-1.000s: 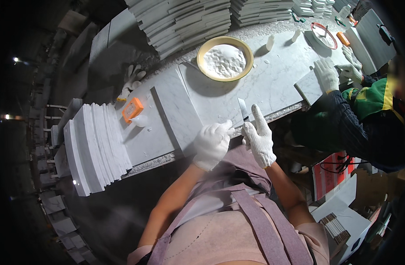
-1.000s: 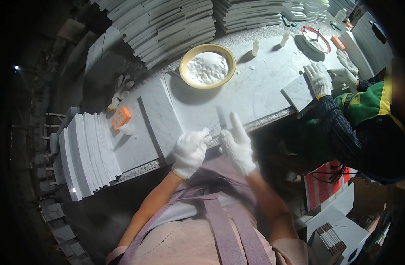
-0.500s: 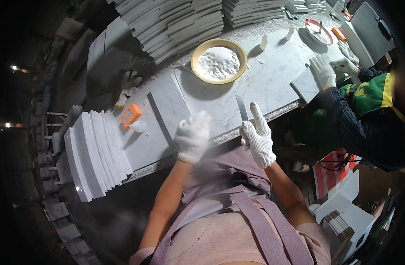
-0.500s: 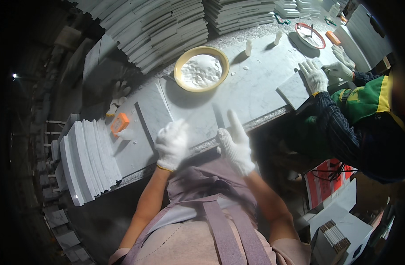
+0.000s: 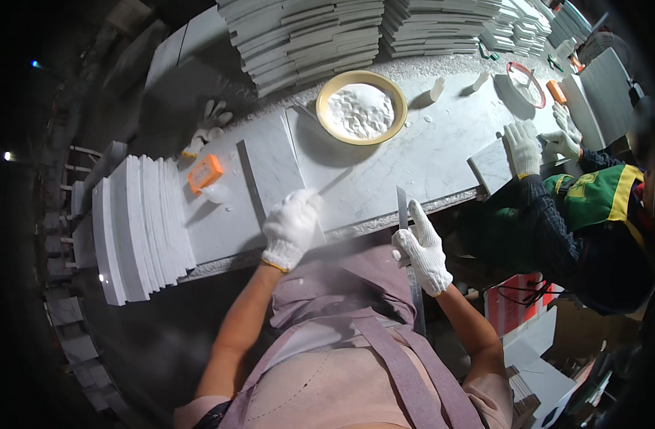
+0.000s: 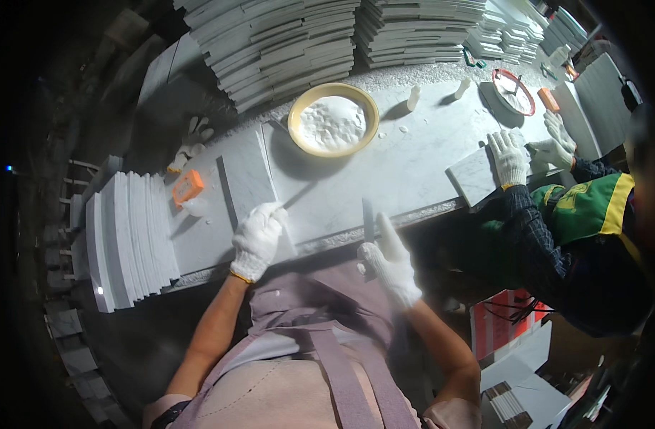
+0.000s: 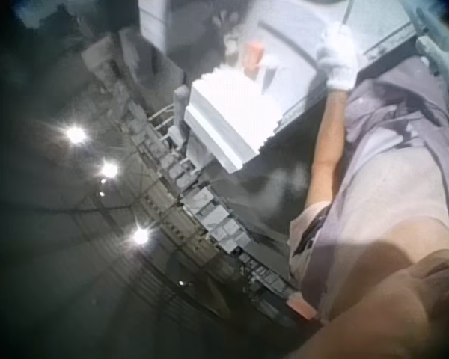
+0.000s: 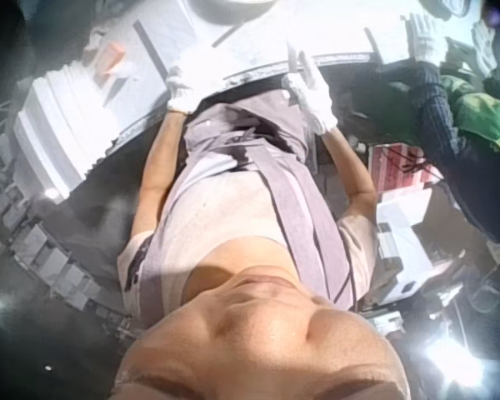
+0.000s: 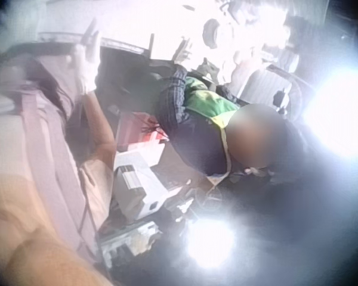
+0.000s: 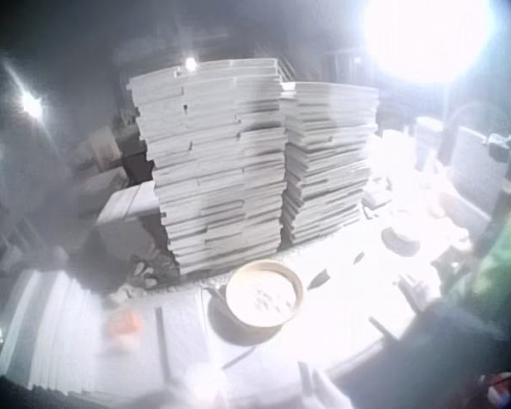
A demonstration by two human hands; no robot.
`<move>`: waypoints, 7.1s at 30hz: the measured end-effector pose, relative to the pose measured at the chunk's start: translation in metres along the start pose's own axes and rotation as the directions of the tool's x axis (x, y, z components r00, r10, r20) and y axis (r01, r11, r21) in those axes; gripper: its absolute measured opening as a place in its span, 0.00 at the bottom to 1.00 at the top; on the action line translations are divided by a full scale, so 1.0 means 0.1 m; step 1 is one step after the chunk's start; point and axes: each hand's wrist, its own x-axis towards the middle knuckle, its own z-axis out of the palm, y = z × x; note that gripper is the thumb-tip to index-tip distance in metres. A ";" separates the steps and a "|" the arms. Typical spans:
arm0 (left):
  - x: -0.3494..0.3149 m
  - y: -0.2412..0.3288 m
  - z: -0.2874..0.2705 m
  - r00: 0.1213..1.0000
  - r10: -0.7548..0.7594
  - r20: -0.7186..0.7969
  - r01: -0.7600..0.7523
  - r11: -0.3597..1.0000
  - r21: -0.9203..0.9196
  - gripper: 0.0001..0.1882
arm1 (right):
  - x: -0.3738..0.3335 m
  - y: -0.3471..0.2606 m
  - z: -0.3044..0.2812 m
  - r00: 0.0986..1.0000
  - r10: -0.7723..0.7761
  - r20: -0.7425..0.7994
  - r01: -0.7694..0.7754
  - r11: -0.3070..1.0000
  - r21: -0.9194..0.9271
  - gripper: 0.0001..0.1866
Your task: The person scrapes the surface of white rectangular tiles with a metal scraper while wearing white gloves. They repeatedly dip the scraper into a bowl of white powder and continue scraping multiple tiles on a workbench. The person occasionally wipes the tile surface with their gloved hand and stacks finished tiles to the side.
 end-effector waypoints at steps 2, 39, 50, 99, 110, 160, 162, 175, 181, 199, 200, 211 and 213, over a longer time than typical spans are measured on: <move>0.06 0.02 -0.04 1.000 -0.018 -0.004 0.017 1.000 -0.012 0.15 | -0.03 0.00 -0.08 0.997 -0.045 0.069 0.044 0.999 0.009 0.48; -0.25 -0.27 0.30 0.609 0.634 0.477 -0.682 0.725 -0.094 0.32 | 0.07 0.52 0.13 0.998 0.054 0.021 -0.057 0.954 0.293 0.15; 0.12 -1.05 0.20 0.864 0.457 0.213 -0.497 0.699 0.514 0.40 | -0.15 0.57 0.03 0.984 0.103 0.148 -0.127 0.979 0.161 0.14; -1.04 -0.47 -0.07 0.917 0.392 -0.079 -0.387 0.919 0.073 0.20 | 0.66 0.15 0.97 0.928 -0.262 0.263 0.368 0.745 -0.556 0.22; -1.15 -0.90 0.03 0.920 0.346 -0.183 -0.290 0.917 0.275 0.25 | 1.09 -0.10 1.46 0.835 -0.178 0.521 0.534 0.487 -0.691 0.23; -0.48 -1.70 0.00 0.900 0.168 -0.402 -0.022 0.940 0.341 0.18 | 1.72 -0.26 1.73 0.687 -0.278 0.671 0.720 0.137 -0.680 0.22; -0.47 -1.70 -0.01 0.905 0.154 -0.396 -0.018 0.945 0.327 0.19 | 1.71 -0.22 1.73 0.692 -0.263 0.672 0.714 0.109 -0.692 0.22; -0.46 -1.67 -0.02 0.905 0.151 -0.398 0.001 0.934 0.356 0.17 | 1.49 -0.20 1.71 0.705 -0.155 0.692 0.702 0.014 -0.712 0.23; -0.46 -1.67 -0.01 0.883 0.193 -0.427 -0.031 0.933 0.358 0.16 | 1.64 -0.23 1.73 0.722 -0.182 0.667 0.688 0.086 -0.721 0.22; -0.47 -1.71 0.01 0.900 0.172 -0.400 -0.015 0.930 0.367 0.17 | 1.65 -0.28 1.71 0.626 -0.219 0.748 0.767 -0.002 -0.642 0.21; -0.47 -1.71 0.01 0.900 0.171 -0.401 -0.016 0.932 0.361 0.17 | 1.65 -0.27 1.70 0.604 -0.226 0.764 0.786 0.005 -0.619 0.22; -0.47 -1.64 -0.02 0.911 0.147 -0.385 0.008 0.927 0.375 0.17 | 1.56 -0.36 1.71 0.746 -0.276 0.606 0.663 0.383 -0.643 0.21; -0.47 -1.64 -0.03 0.908 0.155 -0.390 -0.001 0.930 0.369 0.17 | 1.77 -0.35 1.85 0.837 -0.398 0.376 0.527 0.397 -0.752 0.23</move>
